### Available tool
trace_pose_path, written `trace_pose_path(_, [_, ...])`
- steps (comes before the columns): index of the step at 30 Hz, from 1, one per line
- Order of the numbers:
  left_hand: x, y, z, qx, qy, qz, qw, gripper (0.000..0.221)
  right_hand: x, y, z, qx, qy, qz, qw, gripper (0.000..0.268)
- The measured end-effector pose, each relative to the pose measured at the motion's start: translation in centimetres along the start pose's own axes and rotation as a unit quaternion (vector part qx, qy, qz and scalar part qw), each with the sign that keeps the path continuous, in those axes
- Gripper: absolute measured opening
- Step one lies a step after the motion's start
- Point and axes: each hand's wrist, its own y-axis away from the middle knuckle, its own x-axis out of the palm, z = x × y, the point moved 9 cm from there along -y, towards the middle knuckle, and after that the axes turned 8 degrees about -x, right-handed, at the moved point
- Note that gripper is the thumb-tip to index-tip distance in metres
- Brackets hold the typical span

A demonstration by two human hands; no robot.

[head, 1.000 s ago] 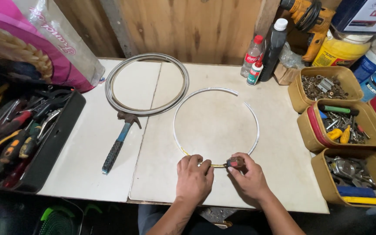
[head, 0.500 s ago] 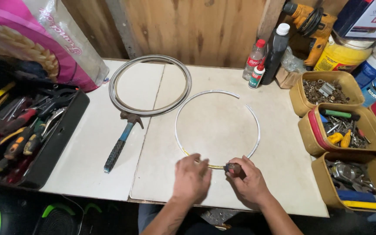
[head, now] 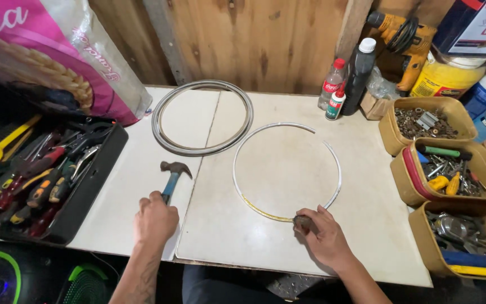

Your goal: Repairing a circular rim by seating a component into its groove using a hammer and a small tool

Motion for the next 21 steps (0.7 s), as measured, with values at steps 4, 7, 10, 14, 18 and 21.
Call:
trace_pose_path(4, [-1.9, 5.8, -0.3, -0.056, 0.114, 0.052, 0.991, 0.050, 0.1, 0.0, 0.3, -0.040, 0.035, -0.012, 0.999, 0.038])
trace_pose_path(7, [0.1, 9.2, -1.8, 0.023, 0.171, 0.081, 0.982, 0.039, 0.2, -0.1, 0.3, -0.050, 0.043, -0.016, 0.998, 0.034])
trace_pose_path(10, [1.4, 14.3, -5.6, 0.274, 0.217, 0.020, 0.937, 0.042, 0.2, -0.6, 0.0, 0.007, 0.029, 0.000, 1.000, 0.027])
trace_pose_path(14, [0.5, 20.7, -11.7, 0.437, 0.162, 0.057, 0.883, 0.046, 0.7, -0.4, -0.9, 0.005, 0.057, 0.006, 0.998, 0.035])
trace_pose_path(18, [0.0, 22.8, -14.3, 0.520, 0.119, 0.011, 0.846, 0.040, 0.8, -0.7, 0.3, -0.046, 0.079, 0.020, 0.996, 0.025])
trace_pose_path(21, [1.3, 22.2, -14.4, 0.513, 0.097, 0.007, 0.853, 0.039, 0.8, -0.6, -0.4, -0.061, 0.095, 0.005, 0.994, 0.025])
